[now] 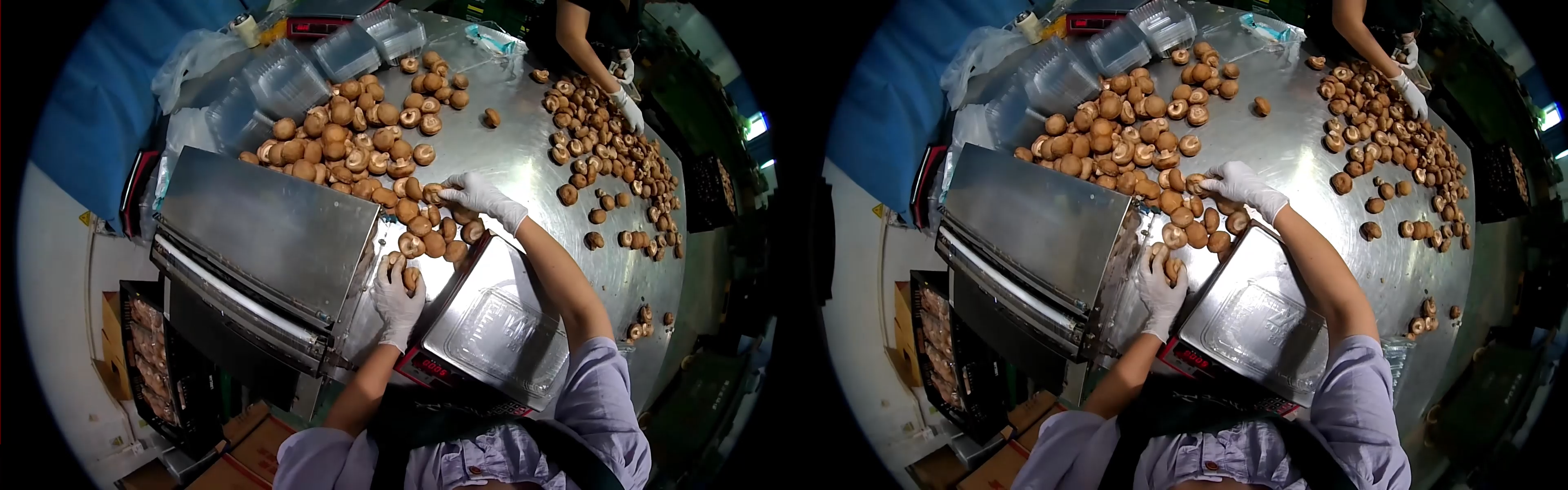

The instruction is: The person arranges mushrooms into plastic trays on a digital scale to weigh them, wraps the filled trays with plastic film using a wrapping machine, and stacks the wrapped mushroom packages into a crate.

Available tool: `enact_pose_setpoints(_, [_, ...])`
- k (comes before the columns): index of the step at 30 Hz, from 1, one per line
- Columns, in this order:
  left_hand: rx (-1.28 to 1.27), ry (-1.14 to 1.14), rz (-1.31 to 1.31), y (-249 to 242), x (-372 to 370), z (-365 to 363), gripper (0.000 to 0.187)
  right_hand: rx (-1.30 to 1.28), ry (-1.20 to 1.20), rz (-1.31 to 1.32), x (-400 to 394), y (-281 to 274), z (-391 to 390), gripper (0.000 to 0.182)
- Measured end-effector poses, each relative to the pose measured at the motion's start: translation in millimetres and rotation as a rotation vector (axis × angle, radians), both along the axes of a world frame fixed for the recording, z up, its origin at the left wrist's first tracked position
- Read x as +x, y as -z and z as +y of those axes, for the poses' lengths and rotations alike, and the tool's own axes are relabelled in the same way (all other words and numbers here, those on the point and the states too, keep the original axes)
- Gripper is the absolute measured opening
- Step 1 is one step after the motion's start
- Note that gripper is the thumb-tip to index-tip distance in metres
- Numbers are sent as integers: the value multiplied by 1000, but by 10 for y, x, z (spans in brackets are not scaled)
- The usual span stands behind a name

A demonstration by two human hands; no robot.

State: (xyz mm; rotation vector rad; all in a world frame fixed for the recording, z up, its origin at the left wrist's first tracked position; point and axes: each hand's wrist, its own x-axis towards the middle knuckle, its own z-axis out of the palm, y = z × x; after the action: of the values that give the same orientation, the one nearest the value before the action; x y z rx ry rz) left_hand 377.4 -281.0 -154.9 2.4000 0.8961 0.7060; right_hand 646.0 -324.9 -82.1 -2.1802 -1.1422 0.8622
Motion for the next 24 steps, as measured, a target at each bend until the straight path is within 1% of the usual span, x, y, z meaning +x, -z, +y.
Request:
enact_pose_setpoints(2, [9, 4, 9, 5, 0, 11, 49, -15, -1, -30, -4, -31, -50, 38])
enact_pose_setpoints(4, [17, 9, 22, 13, -7, 4, 49, -95, 0, -81, -18, -48, -95, 37])
enact_pose_setpoints(5, [55, 7, 23, 14, -2, 13, 48, -97, 0, -83, 3, -8, -128, 37])
enact_pose_setpoints(7, [92, -10, 32, 5, -1, 10, 47, -4, 81, -3, 43, 103, -190, 33])
enact_pose_setpoints(8, [91, -11, 30, 15, -8, 11, 47, -4, 80, -5, 30, 56, -185, 33])
enact_pose_setpoints(10, [30, 6, 51, 48, -23, 8, 56, -155, 22, -137, 21, -47, -213, 34])
enact_pose_setpoints(11, [29, 12, 49, -5, -28, 4, 56, -157, 28, -138, 31, -37, -251, 34])
enact_pose_setpoints(13, [-21, 40, 62, -116, -32, 6, 73, -60, 5, 44, 62, 4, -348, 58])
enact_pose_setpoints(14, [-21, 52, 62, -145, -21, -7, 73, -61, 18, 44, 42, -57, -388, 58])
enact_pose_setpoints(15, [-67, 45, 99, -171, -9, -12, 82, -92, -26, 71, -12, -177, -402, 70])
enact_pose_setpoints(16, [-112, 33, 140, -209, 0, -11, 90, -123, -76, 99, -41, -232, -406, 85])
enact_pose_setpoints(17, [-129, 20, 267, -302, 48, -22, 95, -103, -115, 135, -34, -209, -410, 107])
enact_pose_setpoints(18, [-127, 17, 274, -298, 92, -17, 95, -100, -118, 142, -44, -179, -411, 107])
enact_pose_setpoints(20, [-268, 8, 168, -291, 181, 20, 100, -167, -142, 109, -80, -162, -398, 116])
enact_pose_setpoints(21, [-192, -16, 211, -290, 236, 16, 103, -201, -171, 118, -90, -211, -372, 120])
enact_pose_setpoints(22, [-184, -16, 218, -301, 286, 18, 103, -192, -171, 124, -74, -150, -351, 120])
enact_pose_setpoints(24, [-324, -46, 256, -379, 350, 17, 103, -155, -223, 118, -82, -81, -296, 121])
